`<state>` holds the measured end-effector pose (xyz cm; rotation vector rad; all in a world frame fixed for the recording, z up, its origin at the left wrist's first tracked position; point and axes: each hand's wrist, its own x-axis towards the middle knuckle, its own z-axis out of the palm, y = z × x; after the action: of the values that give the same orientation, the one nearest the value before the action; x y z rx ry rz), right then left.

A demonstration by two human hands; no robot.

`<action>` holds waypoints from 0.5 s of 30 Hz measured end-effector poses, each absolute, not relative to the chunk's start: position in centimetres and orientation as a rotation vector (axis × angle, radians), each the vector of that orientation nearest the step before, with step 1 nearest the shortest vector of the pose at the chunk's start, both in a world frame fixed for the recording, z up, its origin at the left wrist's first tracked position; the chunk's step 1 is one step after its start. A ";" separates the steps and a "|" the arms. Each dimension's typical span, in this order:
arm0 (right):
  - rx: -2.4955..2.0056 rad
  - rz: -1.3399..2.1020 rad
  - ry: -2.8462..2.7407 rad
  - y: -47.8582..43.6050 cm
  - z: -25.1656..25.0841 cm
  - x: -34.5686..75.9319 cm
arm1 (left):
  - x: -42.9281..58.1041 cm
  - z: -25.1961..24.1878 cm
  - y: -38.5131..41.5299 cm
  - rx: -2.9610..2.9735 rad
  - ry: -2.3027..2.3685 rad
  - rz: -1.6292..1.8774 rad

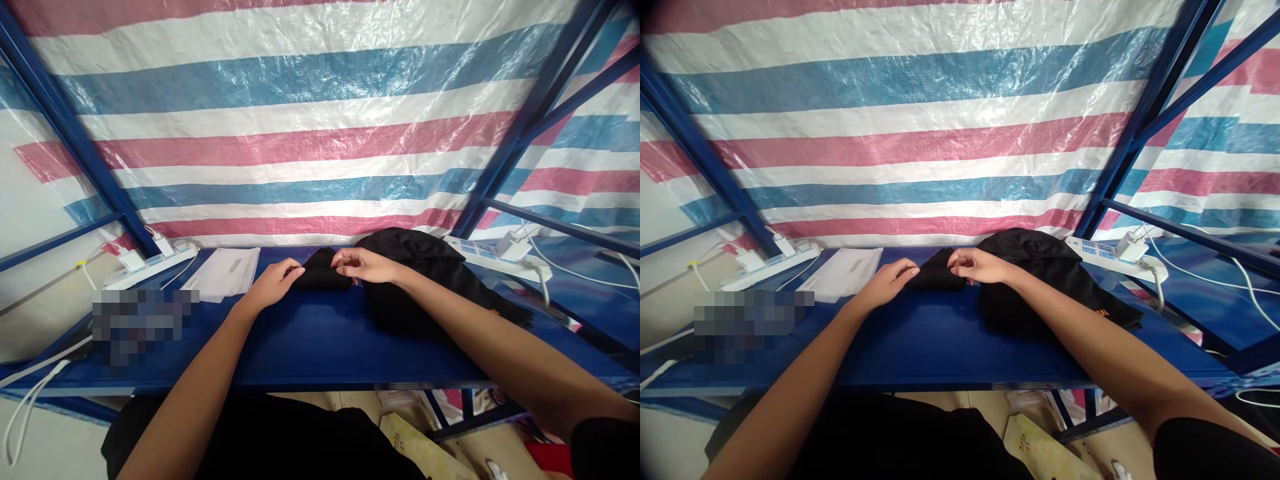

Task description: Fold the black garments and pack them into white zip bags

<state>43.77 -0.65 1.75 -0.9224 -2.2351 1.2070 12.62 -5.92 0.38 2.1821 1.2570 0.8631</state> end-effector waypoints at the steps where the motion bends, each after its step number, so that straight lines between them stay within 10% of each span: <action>1: -0.927 1.248 -2.204 -0.5 1.4 43.7 | 12.6 0.2 -5.9 2.135 1.278 0.862; 15: -0.619 0.339 -2.653 -2.1 3.4 43.2 | 13.5 -0.4 -5.5 2.516 0.984 0.991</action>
<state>43.22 -2.08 3.37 -0.6187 -2.6533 0.3394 13.55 -5.51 -0.44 2.5161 0.9839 0.9909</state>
